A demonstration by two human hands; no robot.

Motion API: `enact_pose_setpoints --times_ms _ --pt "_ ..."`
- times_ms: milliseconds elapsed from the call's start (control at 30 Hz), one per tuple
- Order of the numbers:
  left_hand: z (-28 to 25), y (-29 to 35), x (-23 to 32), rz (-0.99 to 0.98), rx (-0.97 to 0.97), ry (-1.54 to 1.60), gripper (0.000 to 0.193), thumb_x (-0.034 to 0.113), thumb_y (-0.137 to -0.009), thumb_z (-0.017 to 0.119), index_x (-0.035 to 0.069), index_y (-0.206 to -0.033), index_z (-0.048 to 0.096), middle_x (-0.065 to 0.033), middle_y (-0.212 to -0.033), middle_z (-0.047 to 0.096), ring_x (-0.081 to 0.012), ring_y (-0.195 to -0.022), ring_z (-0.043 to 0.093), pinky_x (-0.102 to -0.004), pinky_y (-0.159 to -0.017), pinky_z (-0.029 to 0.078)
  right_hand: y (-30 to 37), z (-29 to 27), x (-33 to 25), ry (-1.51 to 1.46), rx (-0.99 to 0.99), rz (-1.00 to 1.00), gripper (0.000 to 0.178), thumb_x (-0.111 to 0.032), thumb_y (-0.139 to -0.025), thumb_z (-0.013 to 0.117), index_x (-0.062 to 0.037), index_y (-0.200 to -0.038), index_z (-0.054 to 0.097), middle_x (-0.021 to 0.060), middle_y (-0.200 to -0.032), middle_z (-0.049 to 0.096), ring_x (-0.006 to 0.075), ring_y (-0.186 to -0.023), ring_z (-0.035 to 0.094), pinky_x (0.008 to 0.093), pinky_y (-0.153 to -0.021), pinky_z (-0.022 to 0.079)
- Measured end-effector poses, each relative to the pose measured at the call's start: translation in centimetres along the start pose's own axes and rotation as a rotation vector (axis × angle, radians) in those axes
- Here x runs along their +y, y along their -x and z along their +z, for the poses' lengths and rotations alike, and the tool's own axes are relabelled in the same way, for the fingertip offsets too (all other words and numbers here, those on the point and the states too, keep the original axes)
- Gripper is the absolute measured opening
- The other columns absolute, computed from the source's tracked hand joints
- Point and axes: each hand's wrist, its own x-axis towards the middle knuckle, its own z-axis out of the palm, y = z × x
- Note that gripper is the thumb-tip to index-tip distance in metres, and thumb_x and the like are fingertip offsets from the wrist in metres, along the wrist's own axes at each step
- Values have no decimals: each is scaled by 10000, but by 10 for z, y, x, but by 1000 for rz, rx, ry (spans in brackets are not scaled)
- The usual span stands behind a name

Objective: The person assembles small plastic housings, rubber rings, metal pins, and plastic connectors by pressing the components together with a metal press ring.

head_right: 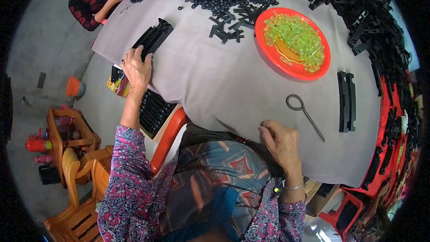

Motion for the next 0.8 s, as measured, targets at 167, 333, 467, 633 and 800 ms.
enact_pose_setpoints --times_ms 167,333,467,633,800 --pt "1 -5 -5 24 16 12 455 246 -730 774 113 -1153 671 -74 -1030 617 -284 -1009 566 -442 -878 392 3 5 7 -66 -11 49 115 -102 -892 686 6 -893 646 90 -599 580 154 -512 564 273 -513 438" --pt "3 -8 -9 23 2 -9 481 238 -726 776 113 -1177 667 -81 -1057 609 -294 -1021 558 -454 -892 395 1 2 3 -21 0 12 109 -98 -896 681 7 -897 650 89 -599 595 151 -516 579 269 -520 449" --pt "-2 -2 15 57 107 -34 548 214 -700 794 93 -1216 655 -138 -1112 583 -351 -1043 544 -473 -906 422 3 1 10 -4 16 64 106 -170 -873 705 -70 -900 682 122 -682 661 295 -595 658 371 -550 503" --pt "-25 6 51 195 105 305 442 68 -771 739 31 -1200 640 -156 -1108 574 -345 -1033 546 -456 -919 442 -2 5 13 2 25 -57 106 -195 -877 688 -93 -903 677 129 -701 660 322 -623 658 416 -553 506" --pt "-33 25 138 268 -168 750 351 -12 -785 694 -1 -1134 658 -153 -1043 578 -337 -957 573 -416 -852 486 1 1 15 44 40 -55 101 -168 -880 684 -72 -912 677 136 -706 661 320 -631 662 387 -563 507"
